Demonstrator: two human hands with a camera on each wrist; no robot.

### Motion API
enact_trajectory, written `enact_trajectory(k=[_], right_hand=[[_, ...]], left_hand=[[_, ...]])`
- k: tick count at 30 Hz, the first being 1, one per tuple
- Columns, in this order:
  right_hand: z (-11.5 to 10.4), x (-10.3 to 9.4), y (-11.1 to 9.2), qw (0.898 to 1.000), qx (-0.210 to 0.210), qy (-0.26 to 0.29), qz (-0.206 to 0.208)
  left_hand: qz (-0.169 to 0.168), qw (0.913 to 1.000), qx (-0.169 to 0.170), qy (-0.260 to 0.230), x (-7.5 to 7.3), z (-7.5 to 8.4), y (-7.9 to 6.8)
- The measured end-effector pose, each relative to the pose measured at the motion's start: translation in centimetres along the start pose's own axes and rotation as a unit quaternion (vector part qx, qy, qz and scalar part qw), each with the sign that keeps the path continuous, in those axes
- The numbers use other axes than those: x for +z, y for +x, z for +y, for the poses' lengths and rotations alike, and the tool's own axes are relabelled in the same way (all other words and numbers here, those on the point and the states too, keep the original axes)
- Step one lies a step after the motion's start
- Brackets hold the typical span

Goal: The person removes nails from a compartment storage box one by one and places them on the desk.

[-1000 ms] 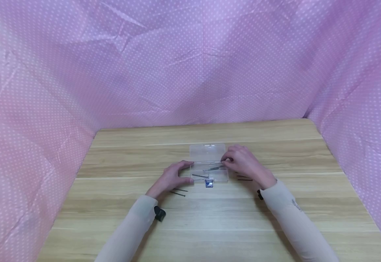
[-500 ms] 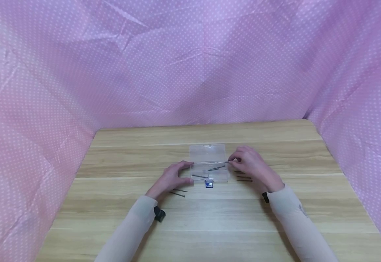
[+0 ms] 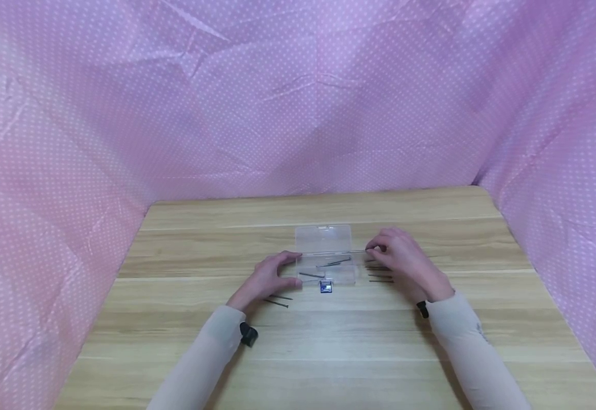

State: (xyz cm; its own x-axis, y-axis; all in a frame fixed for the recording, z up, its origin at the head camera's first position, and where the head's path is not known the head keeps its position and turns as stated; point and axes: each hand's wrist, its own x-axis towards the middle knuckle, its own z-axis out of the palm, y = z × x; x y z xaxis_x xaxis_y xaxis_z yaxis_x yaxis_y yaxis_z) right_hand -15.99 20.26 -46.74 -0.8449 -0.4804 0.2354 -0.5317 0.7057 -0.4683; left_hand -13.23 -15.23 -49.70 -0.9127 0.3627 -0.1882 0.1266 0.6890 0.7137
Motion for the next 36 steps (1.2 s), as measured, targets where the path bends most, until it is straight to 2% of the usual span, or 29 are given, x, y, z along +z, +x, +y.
enact_trajectory(k=[22,36], right_hand=[[1.7,-0.7,-1.1,1.0,0.02,-0.013,-0.002],[2.0,-0.7,-1.2,0.998,0.052,-0.004,-0.027]], left_hand=[[-0.002,1.0,-0.001,-0.004,0.0,-0.1,0.0],[0.003,1.0,-0.003,0.0,0.1,-0.2,-0.1]])
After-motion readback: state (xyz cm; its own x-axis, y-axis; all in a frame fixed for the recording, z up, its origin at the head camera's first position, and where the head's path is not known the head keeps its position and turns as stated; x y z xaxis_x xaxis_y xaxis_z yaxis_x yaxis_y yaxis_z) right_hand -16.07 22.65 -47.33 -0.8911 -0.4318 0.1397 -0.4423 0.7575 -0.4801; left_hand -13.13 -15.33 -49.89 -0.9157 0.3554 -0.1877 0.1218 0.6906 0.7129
